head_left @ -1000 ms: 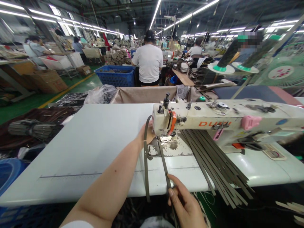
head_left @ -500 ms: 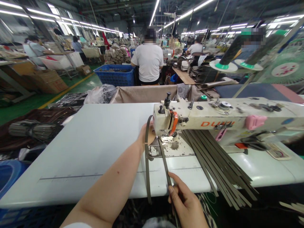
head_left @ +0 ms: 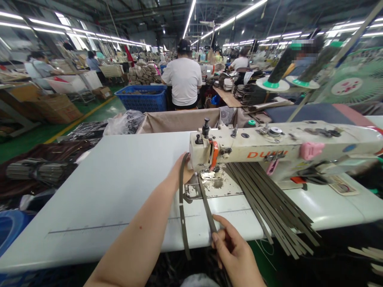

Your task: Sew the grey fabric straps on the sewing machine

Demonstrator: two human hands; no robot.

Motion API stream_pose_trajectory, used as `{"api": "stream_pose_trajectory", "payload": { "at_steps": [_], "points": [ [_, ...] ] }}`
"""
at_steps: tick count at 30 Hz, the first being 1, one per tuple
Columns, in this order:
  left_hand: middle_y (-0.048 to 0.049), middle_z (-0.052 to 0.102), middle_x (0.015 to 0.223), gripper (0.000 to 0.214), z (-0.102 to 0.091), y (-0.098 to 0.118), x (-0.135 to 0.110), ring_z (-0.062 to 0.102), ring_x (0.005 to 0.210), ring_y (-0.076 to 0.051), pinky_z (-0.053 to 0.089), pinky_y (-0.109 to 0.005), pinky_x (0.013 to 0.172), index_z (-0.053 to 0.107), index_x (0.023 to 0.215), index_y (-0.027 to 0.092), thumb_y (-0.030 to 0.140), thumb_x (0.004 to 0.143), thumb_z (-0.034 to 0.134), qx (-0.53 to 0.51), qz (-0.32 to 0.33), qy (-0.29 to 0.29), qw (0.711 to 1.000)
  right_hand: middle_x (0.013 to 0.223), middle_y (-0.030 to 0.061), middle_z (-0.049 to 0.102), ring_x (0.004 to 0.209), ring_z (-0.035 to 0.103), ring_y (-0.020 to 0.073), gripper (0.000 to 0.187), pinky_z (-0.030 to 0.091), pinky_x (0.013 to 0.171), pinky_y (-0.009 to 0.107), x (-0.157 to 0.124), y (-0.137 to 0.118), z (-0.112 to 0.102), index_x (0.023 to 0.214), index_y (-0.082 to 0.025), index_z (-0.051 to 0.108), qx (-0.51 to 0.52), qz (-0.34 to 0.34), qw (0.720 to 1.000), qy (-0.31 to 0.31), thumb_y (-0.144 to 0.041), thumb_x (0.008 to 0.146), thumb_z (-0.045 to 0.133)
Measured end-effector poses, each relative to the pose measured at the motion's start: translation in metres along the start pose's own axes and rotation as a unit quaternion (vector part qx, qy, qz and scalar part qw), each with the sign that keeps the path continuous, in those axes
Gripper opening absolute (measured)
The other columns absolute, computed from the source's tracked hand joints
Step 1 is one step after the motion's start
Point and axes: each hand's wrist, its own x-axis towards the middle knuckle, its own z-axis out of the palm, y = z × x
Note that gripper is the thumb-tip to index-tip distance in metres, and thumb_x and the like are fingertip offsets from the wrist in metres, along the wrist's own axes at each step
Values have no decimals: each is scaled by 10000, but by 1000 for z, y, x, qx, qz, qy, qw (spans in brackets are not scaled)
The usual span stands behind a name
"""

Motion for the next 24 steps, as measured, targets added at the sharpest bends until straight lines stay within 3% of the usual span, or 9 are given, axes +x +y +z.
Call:
{"api": "stream_pose_trajectory", "payload": {
  "at_steps": [4,6,8,10,12,14,16,19,24],
  "points": [
    [-182,698,1542,999,-12,6,-13,608,1497,-481,459,-650,1334,702,1447,194,309,526,1072,61,60,-77,993,696,-45,608,520,509,159,676,444,508,274,0,5,-13,1331,-206,790,-43,-4,999,0,-793,998,750],
    [-216,648,1606,1100,-12,7,-15,557,1543,-515,398,-693,1363,678,1492,188,344,487,1097,98,53,-85,990,712,-9,644,605,604,209,584,524,598,314,2,0,-29,1226,-213,820,-122,-43,992,0,-756,1052,695],
    [-220,666,1581,1084,-10,7,-16,572,1523,-513,395,-696,1363,677,1499,184,357,514,1095,110,40,-86,989,881,66,767,800,733,275,436,603,796,375,7,-11,-50,1177,-233,828,-237,-108,965,14,-627,1127,651],
    [-209,693,1544,1050,-8,8,-16,589,1505,-503,406,-681,1358,682,1500,181,343,544,1085,102,42,-89,990,1039,127,813,962,783,332,392,614,915,435,13,-27,-71,1189,-234,820,-361,-203,907,73,-532,1183,566],
    [-198,673,1581,1047,-7,8,-15,572,1528,-500,400,-670,1366,681,1513,190,314,551,1077,82,54,-84,992,1075,183,800,995,774,382,484,616,944,511,21,-41,-89,1224,-183,803,-495,-290,804,158,-537,1214,474],
    [-202,622,1650,1066,-8,9,-16,545,1558,-501,391,-660,1379,675,1529,188,292,545,1073,66,57,-76,993,1131,257,781,1011,758,433,609,625,913,567,28,-50,-99,1310,-70,771,-610,-328,693,201,-533,1232,383],
    [-205,614,1656,1033,-9,11,-16,555,1548,-501,398,-659,1379,698,1503,182,285,544,1067,58,48,-78,994,1165,306,762,1010,752,459,661,639,867,581,33,-52,-103,1358,28,730,-672,-333,628,207,-506,1234,360],
    [-173,699,1535,909,-10,14,-16,612,1468,-506,431,-692,1351,770,1403,199,293,546,1058,56,30,-95,993,1078,284,751,931,755,443,594,662,809,567,36,-46,-102,1371,77,702,-694,-321,611,205,-435,1218,443],
    [-173,743,1457,868,-11,15,-15,623,1437,-520,453,-686,1335,817,1343,183,266,511,1052,38,44,-101,993,986,185,711,879,750,418,339,688,803,575,34,-38,-101,1275,-15,752,-675,-294,651,187,-296,1093,699]
  ]
}}
